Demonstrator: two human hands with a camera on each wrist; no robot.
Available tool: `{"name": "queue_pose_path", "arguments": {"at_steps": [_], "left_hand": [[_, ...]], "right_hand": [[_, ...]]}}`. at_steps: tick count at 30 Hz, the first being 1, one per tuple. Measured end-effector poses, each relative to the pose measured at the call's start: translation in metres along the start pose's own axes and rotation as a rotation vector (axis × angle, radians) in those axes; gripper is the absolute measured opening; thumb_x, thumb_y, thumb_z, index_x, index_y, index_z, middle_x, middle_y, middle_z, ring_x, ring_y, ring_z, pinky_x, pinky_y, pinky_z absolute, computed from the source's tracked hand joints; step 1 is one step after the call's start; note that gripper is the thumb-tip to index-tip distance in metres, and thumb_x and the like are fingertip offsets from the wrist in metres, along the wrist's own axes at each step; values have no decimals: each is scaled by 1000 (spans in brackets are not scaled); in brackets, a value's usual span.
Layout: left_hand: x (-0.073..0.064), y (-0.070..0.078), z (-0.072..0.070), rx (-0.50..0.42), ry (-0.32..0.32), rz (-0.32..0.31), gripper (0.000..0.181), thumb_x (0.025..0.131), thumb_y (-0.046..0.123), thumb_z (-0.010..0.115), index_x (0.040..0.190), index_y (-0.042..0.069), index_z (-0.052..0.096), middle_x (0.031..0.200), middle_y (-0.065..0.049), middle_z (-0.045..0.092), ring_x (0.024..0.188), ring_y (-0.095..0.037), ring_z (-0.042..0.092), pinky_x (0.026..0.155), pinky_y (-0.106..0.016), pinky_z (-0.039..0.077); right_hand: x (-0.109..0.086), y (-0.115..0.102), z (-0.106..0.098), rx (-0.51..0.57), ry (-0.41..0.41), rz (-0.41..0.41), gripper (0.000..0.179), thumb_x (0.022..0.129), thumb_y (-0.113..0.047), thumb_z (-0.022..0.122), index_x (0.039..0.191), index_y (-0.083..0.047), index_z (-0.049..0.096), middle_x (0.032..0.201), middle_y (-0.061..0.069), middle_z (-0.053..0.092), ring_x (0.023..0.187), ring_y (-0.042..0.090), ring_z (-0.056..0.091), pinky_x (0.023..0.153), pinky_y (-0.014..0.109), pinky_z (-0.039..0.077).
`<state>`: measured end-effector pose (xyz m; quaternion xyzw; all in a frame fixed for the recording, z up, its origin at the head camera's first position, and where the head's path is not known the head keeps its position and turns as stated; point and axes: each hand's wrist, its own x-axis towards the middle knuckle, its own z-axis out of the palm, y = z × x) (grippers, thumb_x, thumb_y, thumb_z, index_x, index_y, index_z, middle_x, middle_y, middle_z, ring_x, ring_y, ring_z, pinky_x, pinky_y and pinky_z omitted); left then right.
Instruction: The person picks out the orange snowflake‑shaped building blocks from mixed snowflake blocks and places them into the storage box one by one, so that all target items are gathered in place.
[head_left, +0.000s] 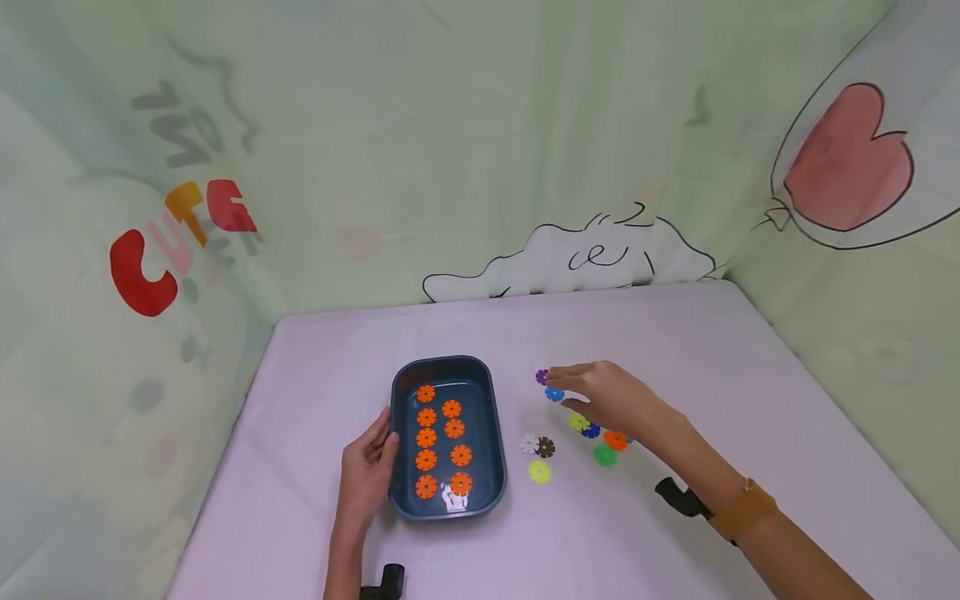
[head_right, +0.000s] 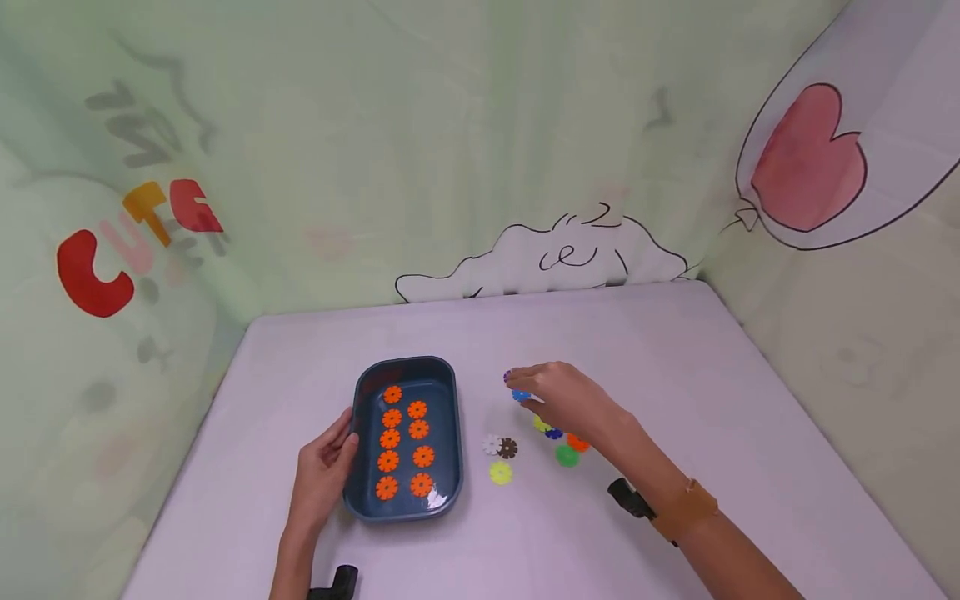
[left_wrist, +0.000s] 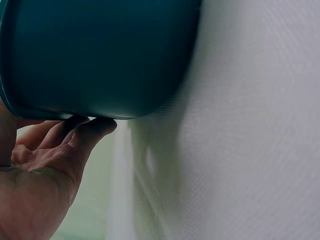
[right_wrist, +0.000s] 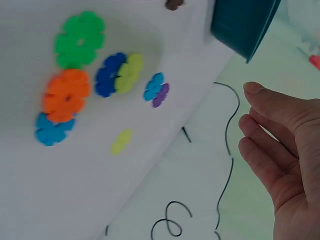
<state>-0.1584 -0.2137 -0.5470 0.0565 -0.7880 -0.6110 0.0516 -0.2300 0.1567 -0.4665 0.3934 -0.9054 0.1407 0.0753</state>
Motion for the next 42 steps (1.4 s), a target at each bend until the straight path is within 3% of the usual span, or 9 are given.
{"name": "queue_pose_path", "arguments": {"at_steps": [7, 13, 22, 27, 42], "left_hand": [[-1, 1, -1, -12, -3, -5, 52, 110, 7, 62, 160, 8, 51, 159, -14, 55, 137, -34, 63, 106, -32, 51], [-1, 0, -1, -20, -16, -13, 53, 110, 7, 62, 161, 8, 49, 160, -14, 53, 138, -33, 63, 105, -28, 51], [1, 1, -3, -37, -20, 6, 53, 109, 4, 61, 160, 3, 48, 160, -17, 53, 140, -34, 60, 105, -27, 50], [1, -1, -2, -34, -28, -1, 52, 109, 3, 61, 160, 2, 48, 160, -17, 53, 140, -35, 60, 105, -27, 50], [0, 0, 0, -18, -8, -17, 52, 109, 4, 61, 160, 5, 49, 158, -16, 55, 137, -35, 63, 105, -29, 51]], "right_hand": [[-29, 5, 7, 33, -18, 85, 40, 80, 4, 91, 118, 3, 80, 123, 19, 78, 113, 38, 76, 89, 47, 64], [-52, 11, 15, 55, -62, 154, 40, 79, 5, 92, 117, 4, 80, 120, 20, 79, 111, 40, 76, 87, 43, 64], [-75, 21, 23, 69, -90, 249, 39, 75, 10, 92, 112, 0, 83, 115, 17, 81, 109, 38, 77, 88, 44, 64], [-83, 21, 28, 85, -104, 269, 37, 78, 13, 88, 112, 1, 83, 113, 15, 81, 107, 36, 78, 87, 44, 64], [-77, 22, 36, 13, -124, 222, 30, 77, 15, 88, 102, -2, 84, 101, 10, 82, 98, 31, 78, 85, 41, 65]]}}
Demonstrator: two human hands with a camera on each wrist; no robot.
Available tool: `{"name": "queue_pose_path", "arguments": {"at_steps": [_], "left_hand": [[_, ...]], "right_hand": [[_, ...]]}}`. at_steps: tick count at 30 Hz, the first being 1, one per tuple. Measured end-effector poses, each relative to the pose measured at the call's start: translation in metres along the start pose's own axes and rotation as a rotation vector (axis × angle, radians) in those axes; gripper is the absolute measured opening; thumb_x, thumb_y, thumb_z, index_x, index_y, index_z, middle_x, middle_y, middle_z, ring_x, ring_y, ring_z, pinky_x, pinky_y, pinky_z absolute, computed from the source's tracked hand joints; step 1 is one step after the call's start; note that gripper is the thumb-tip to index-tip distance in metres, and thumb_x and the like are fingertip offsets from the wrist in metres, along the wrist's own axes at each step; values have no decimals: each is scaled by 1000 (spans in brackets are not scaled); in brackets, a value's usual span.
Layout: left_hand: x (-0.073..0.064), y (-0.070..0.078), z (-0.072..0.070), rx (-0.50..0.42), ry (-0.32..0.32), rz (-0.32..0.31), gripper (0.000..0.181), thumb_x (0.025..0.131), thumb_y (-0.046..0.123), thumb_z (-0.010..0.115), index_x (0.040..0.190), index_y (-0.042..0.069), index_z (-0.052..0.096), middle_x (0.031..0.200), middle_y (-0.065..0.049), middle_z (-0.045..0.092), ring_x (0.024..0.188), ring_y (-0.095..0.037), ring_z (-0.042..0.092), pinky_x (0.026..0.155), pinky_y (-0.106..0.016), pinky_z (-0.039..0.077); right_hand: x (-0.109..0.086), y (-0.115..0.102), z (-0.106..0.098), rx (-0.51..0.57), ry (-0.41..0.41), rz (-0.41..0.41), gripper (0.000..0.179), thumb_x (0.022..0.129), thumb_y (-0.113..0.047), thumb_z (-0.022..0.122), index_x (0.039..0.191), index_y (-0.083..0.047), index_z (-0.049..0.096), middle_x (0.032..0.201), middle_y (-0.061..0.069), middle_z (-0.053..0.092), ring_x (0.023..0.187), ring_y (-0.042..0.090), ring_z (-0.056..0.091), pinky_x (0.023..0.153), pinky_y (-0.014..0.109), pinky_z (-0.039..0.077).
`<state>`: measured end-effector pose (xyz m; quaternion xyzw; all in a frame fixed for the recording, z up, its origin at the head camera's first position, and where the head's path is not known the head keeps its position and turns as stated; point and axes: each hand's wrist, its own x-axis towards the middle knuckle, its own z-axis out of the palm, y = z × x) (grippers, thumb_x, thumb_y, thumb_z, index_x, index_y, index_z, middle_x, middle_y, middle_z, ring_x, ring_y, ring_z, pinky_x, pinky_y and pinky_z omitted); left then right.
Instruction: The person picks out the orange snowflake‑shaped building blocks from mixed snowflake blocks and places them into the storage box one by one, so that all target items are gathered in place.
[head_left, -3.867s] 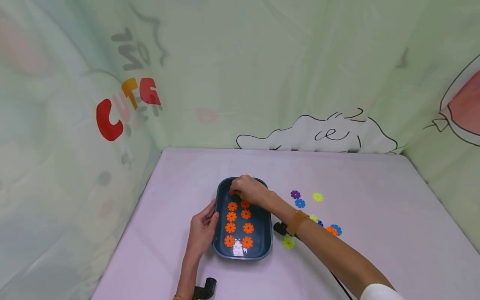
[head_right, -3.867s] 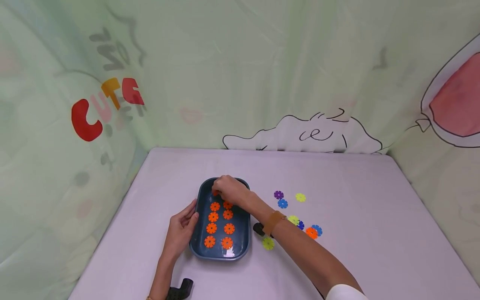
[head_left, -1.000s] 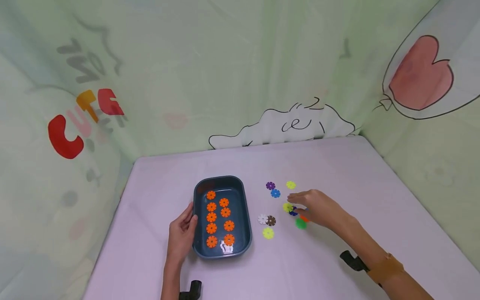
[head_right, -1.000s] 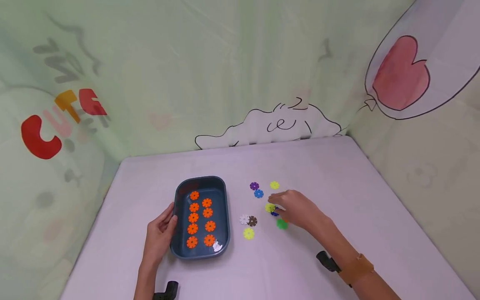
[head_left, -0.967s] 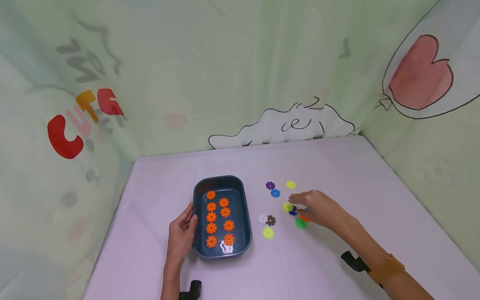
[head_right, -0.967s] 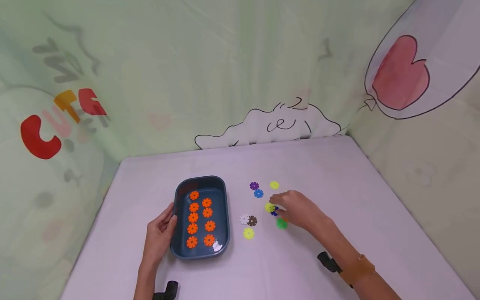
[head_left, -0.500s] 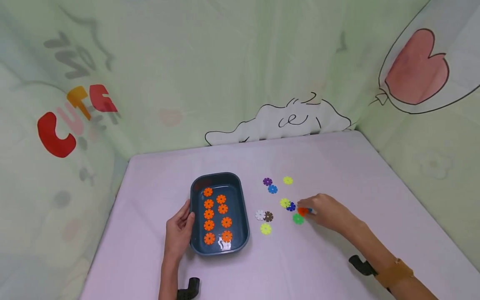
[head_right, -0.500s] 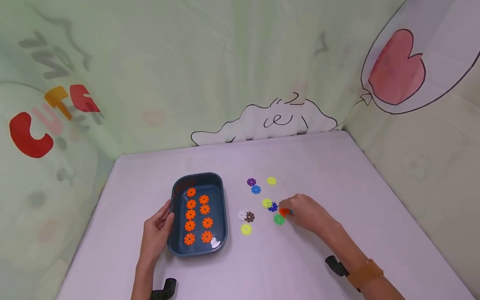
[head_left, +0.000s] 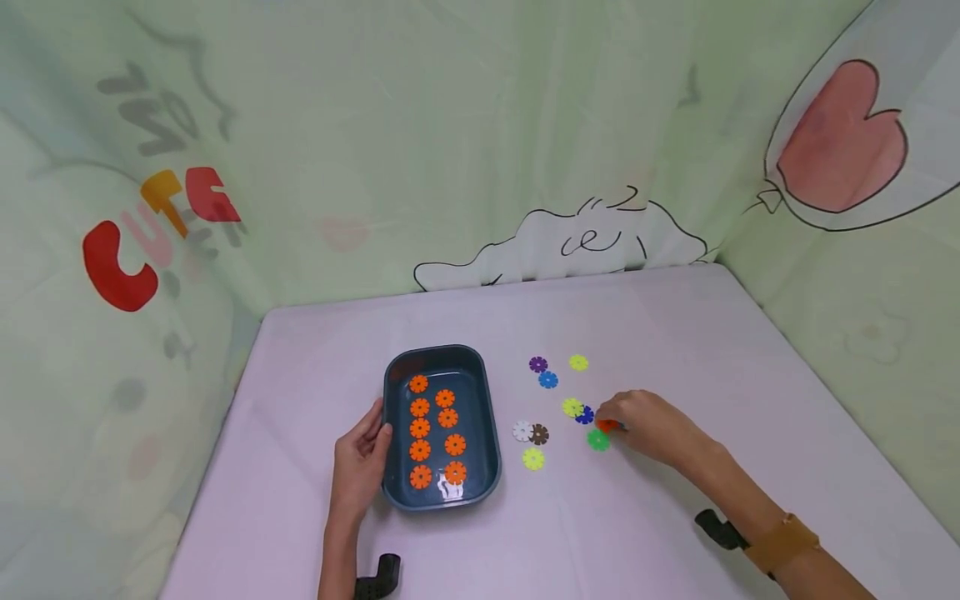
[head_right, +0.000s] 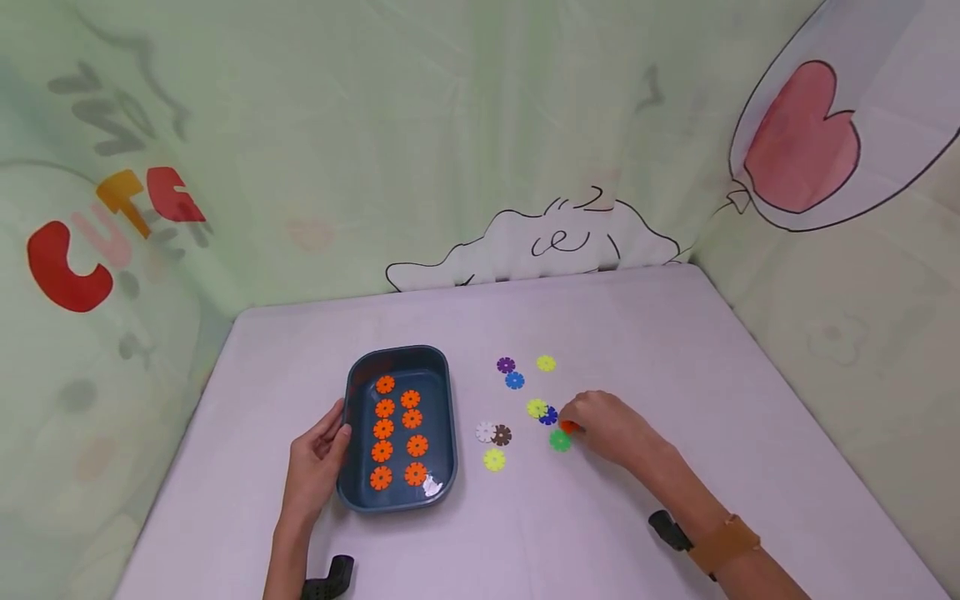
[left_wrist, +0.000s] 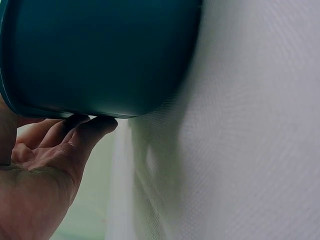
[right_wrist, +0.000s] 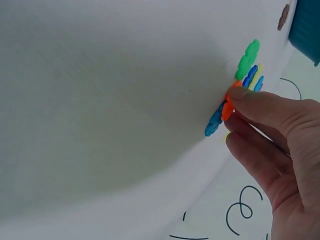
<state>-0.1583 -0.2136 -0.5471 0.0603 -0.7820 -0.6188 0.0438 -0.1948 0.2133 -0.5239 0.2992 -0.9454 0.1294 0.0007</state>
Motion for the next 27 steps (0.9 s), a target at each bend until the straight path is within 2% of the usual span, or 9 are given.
{"name": "queue_pose_path", "arguments": {"at_steps": [14, 20, 27], "left_hand": [[1, 1, 1, 5, 7, -8, 52, 109, 2, 61, 160, 4, 50, 159, -16, 54, 137, -36, 63, 104, -30, 52], [0, 1, 0, -6, 7, -3, 52, 109, 3, 61, 160, 5, 50, 159, -16, 55, 137, -35, 63, 104, -28, 52], [1, -1, 0, -19, -4, 1, 52, 109, 3, 61, 160, 6, 50, 158, -16, 55, 136, -35, 64, 104, -28, 52]], "right_hand": [[3, -1, 3, -24, 27, 11, 33, 72, 12, 93, 101, 1, 83, 104, 15, 79, 99, 34, 76, 83, 40, 66], [8, -4, -10, -44, 44, 8, 35, 72, 9, 95, 104, 2, 82, 104, 14, 79, 100, 35, 76, 82, 40, 66], [18, -12, -31, -11, 144, -68, 38, 72, 9, 95, 106, 4, 81, 105, 15, 79, 98, 32, 75, 79, 38, 66]]}}
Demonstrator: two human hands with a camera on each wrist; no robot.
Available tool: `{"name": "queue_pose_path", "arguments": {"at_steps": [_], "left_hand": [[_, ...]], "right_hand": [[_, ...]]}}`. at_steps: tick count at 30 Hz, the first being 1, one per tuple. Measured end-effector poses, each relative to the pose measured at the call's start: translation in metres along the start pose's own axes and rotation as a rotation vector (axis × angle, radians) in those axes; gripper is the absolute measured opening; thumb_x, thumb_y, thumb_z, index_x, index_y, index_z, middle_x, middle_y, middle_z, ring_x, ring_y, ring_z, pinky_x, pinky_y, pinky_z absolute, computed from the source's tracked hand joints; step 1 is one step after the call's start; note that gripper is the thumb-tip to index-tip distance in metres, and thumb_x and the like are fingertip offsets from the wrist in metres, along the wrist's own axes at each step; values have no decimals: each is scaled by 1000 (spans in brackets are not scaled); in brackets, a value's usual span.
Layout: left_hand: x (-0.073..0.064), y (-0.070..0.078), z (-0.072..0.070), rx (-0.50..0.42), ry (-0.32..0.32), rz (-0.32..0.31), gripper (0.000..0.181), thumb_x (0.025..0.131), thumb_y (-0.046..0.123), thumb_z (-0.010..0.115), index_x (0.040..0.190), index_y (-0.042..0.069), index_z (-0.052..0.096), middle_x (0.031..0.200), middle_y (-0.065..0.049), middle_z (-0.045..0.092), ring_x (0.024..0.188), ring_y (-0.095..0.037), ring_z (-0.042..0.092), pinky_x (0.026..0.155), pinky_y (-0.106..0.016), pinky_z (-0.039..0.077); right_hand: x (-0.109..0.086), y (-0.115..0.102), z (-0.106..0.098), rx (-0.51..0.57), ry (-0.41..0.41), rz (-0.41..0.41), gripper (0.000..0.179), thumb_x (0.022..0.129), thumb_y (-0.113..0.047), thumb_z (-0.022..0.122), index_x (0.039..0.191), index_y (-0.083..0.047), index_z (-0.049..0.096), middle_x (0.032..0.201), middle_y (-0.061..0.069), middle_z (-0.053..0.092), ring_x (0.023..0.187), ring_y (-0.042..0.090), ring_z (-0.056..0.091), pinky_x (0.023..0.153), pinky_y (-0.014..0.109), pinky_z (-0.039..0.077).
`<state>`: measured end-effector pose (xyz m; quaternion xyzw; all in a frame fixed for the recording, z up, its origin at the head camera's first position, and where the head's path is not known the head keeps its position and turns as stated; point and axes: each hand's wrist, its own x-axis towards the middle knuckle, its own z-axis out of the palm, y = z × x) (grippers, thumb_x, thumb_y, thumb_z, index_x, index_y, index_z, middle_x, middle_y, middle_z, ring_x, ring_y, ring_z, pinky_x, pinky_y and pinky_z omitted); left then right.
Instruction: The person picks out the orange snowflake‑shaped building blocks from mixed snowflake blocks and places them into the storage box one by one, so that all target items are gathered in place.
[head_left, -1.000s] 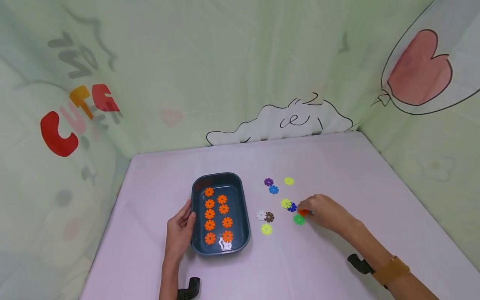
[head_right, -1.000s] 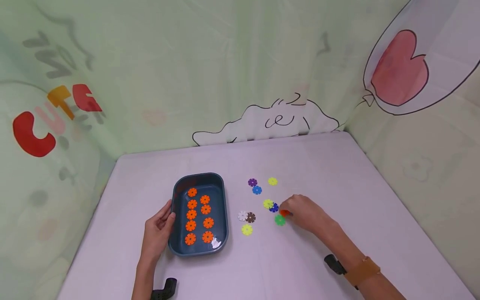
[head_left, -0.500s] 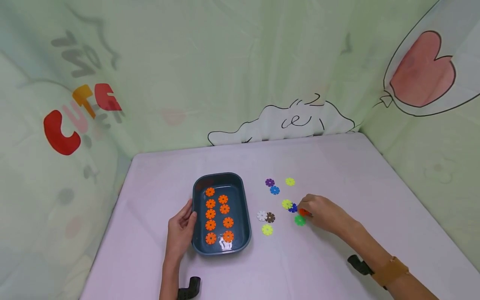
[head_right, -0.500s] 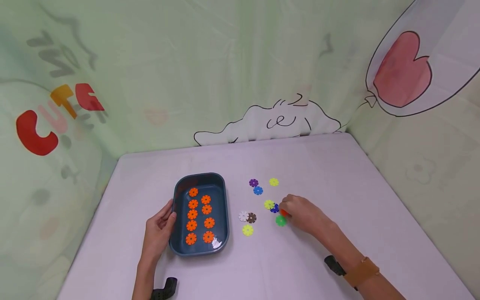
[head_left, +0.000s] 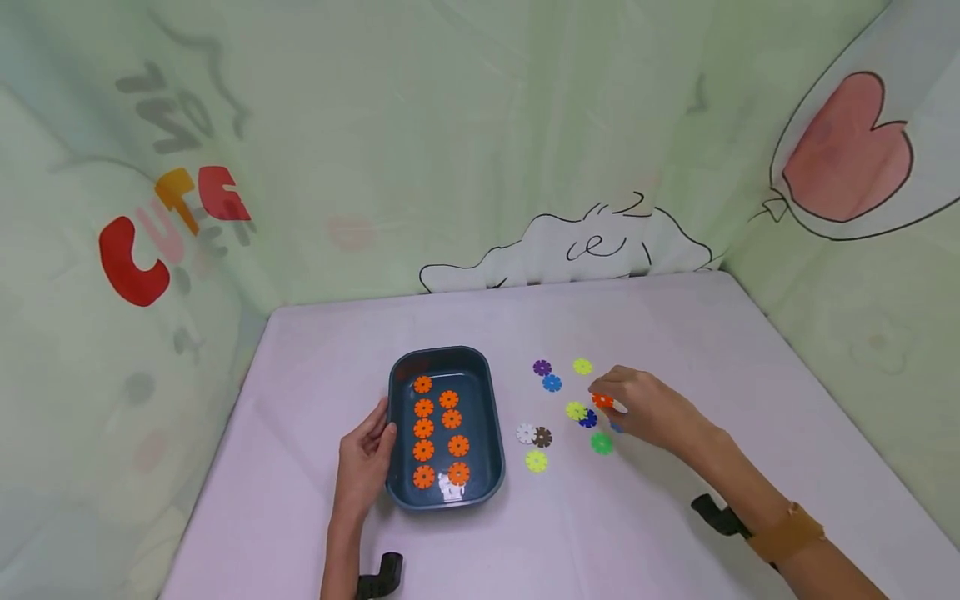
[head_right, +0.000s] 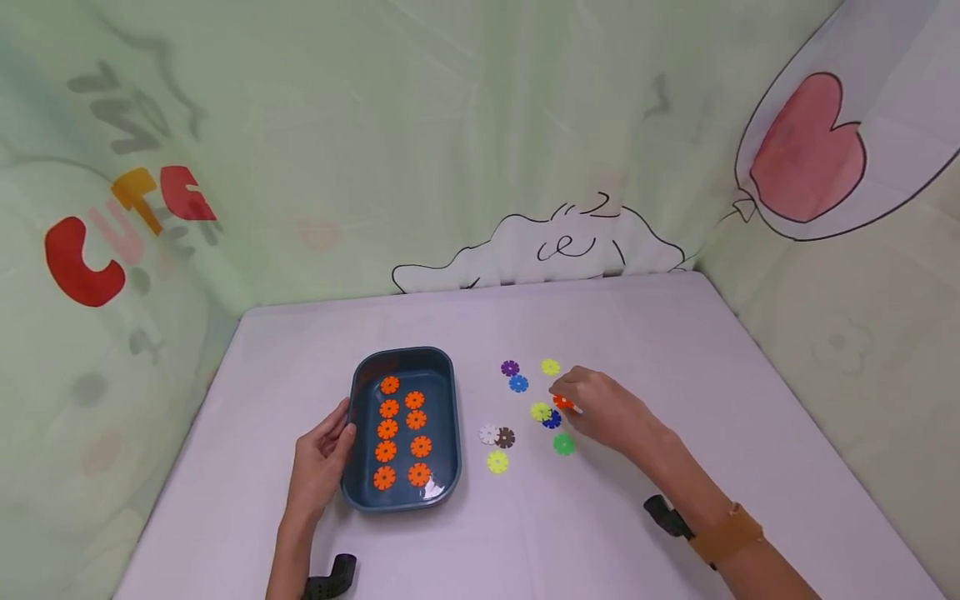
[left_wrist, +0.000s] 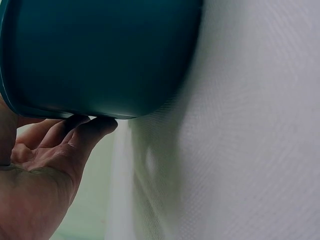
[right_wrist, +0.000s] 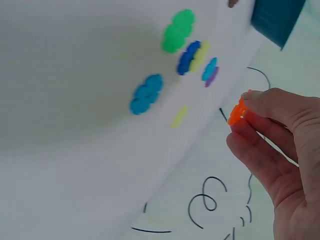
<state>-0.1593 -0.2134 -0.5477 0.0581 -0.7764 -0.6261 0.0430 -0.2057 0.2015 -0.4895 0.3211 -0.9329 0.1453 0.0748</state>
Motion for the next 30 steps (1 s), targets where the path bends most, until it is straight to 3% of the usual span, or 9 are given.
{"name": "queue_pose_path", "arguments": {"at_steps": [10, 23, 30], "left_hand": [[1, 1, 0, 13, 2, 0, 51, 109, 3, 60, 159, 4, 50, 157, -18, 55, 134, -36, 65, 105, -34, 54], [1, 2, 0, -12, 3, 21, 51, 109, 4, 61, 159, 5, 51, 157, -17, 55, 134, -35, 65, 104, -33, 54], [1, 0, 1, 10, 15, 15, 51, 109, 2, 61, 159, 3, 51, 156, -18, 57, 133, -36, 66, 103, -32, 55]], "right_hand": [[25, -6, -12, 39, 49, -103, 37, 75, 13, 91, 110, 6, 80, 109, 16, 78, 101, 32, 71, 79, 37, 66], [56, -28, -17, 12, 68, -128, 33, 81, 6, 90, 112, 3, 80, 113, 15, 78, 106, 31, 71, 84, 37, 66], [75, -37, -22, 0, 95, -218, 34, 80, 6, 91, 112, 5, 80, 111, 16, 77, 103, 30, 71, 84, 37, 66]]}}
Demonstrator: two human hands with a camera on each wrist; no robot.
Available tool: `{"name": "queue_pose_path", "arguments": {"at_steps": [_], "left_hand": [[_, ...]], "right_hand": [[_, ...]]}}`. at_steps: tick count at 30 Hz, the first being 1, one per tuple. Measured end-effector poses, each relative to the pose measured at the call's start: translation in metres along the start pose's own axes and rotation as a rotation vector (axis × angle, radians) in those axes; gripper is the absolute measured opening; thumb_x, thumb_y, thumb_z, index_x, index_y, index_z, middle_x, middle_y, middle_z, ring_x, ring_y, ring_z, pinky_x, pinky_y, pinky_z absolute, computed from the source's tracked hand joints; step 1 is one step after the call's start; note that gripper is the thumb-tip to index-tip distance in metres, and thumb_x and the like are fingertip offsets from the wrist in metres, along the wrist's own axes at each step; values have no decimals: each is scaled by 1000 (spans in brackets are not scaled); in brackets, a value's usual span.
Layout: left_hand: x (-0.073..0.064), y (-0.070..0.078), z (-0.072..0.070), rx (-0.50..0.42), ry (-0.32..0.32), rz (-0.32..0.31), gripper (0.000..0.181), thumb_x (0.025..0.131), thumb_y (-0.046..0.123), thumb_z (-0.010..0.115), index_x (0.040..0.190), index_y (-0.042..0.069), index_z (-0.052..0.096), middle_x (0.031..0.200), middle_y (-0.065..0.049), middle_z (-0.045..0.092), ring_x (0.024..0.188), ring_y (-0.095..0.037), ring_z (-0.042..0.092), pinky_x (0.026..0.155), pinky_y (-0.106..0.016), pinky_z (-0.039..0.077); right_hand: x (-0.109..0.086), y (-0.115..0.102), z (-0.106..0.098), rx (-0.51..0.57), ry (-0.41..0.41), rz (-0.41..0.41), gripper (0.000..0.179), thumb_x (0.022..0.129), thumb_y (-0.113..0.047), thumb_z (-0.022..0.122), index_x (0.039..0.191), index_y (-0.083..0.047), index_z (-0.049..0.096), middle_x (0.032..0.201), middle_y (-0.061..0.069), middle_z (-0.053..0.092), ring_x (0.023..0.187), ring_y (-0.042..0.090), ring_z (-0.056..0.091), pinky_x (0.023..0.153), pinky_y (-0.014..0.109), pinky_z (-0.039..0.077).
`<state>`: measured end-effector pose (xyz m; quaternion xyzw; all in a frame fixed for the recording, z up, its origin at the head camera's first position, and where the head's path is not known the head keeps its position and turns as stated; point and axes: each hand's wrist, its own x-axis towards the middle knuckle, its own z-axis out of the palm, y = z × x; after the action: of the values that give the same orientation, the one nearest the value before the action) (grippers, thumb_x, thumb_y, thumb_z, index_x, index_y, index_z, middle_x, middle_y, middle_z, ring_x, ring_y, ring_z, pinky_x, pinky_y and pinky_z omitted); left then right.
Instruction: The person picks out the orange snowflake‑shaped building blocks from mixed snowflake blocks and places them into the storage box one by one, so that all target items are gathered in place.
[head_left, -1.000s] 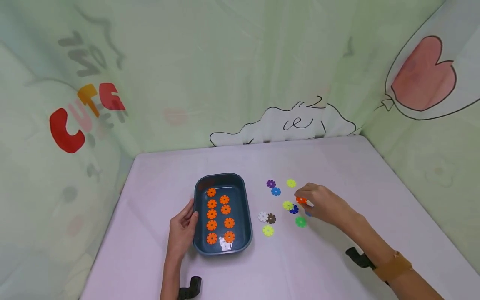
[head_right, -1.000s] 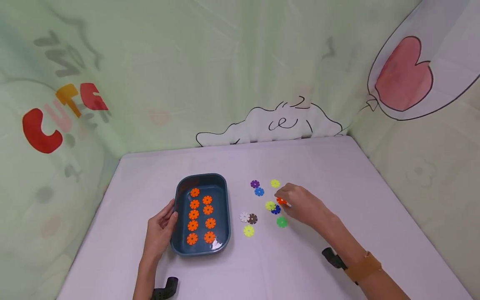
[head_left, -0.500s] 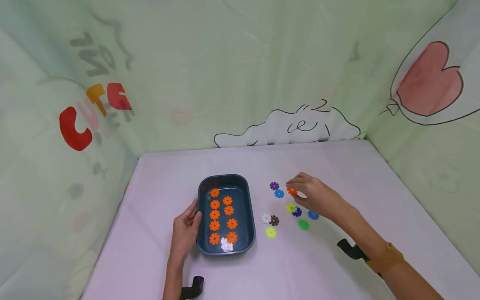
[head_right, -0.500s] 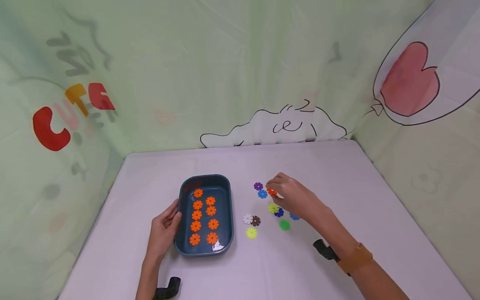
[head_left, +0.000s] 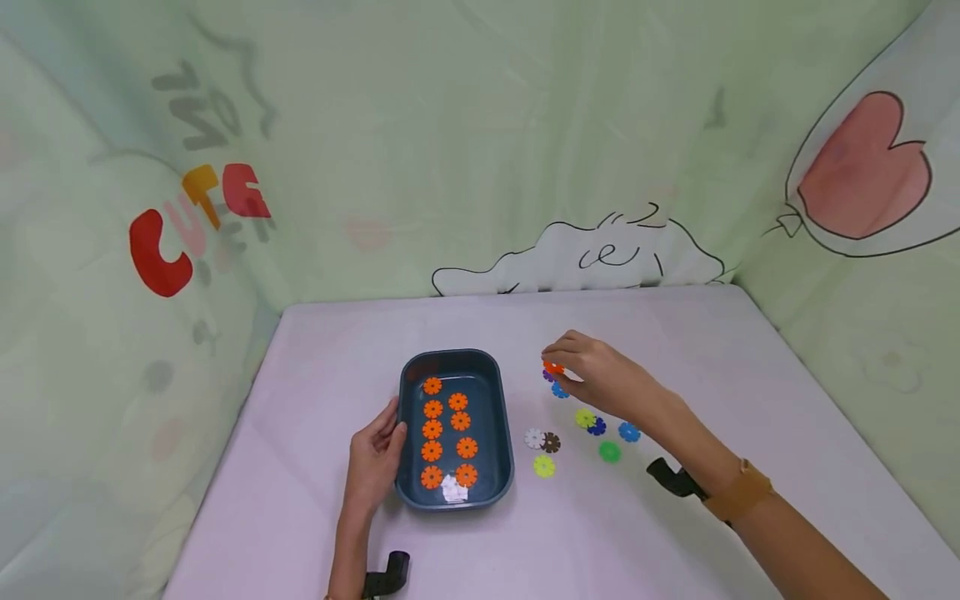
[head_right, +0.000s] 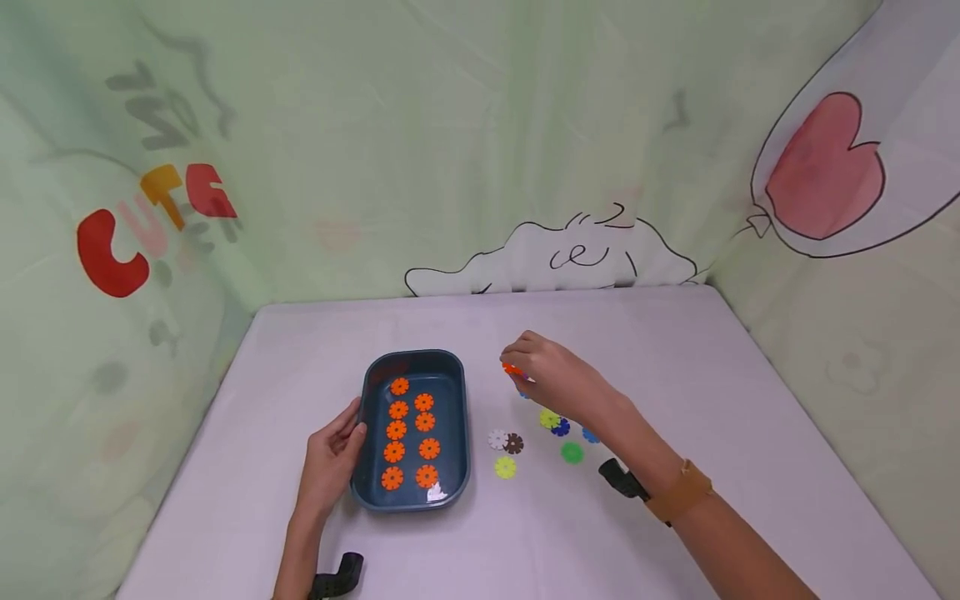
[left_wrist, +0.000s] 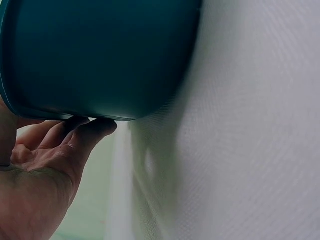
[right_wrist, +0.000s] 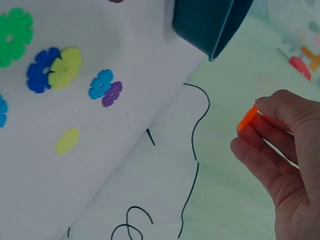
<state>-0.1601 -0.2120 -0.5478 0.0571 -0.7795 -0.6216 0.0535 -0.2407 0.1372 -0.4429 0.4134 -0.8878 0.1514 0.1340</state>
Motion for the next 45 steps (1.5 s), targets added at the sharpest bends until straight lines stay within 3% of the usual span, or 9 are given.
{"name": "queue_pose_path", "arguments": {"at_steps": [10, 21, 36, 45], "left_hand": [[0, 0, 1, 18, 12, -1, 51, 109, 2, 61, 158, 4, 52, 155, -17, 58, 131, -36, 68, 103, -33, 55], [2, 0, -1, 6, 10, 5, 50, 109, 3, 61, 158, 4, 52, 156, -18, 57, 134, -35, 66, 105, -33, 54], [2, -1, -1, -10, 6, 11, 51, 109, 2, 61, 159, 3, 50, 156, -17, 56, 136, -34, 64, 104, -33, 53], [3, -1, 0, -19, 7, 23, 51, 108, 1, 61, 158, 2, 51, 155, -18, 57, 135, -35, 65, 103, -33, 54]], "right_hand": [[31, -7, -7, -13, -23, -27, 37, 81, 5, 91, 116, 4, 78, 114, 15, 76, 106, 30, 71, 87, 38, 65], [65, -22, 3, 36, -55, -62, 29, 85, 5, 87, 112, 2, 78, 111, 12, 76, 103, 26, 68, 85, 34, 64], [98, -37, 20, 63, -191, -52, 27, 92, -2, 84, 118, -2, 79, 118, 10, 76, 111, 26, 67, 94, 33, 62], [113, -39, 32, 89, -248, -95, 23, 94, -2, 82, 117, -1, 79, 119, 12, 77, 111, 27, 68, 96, 33, 61]]}}
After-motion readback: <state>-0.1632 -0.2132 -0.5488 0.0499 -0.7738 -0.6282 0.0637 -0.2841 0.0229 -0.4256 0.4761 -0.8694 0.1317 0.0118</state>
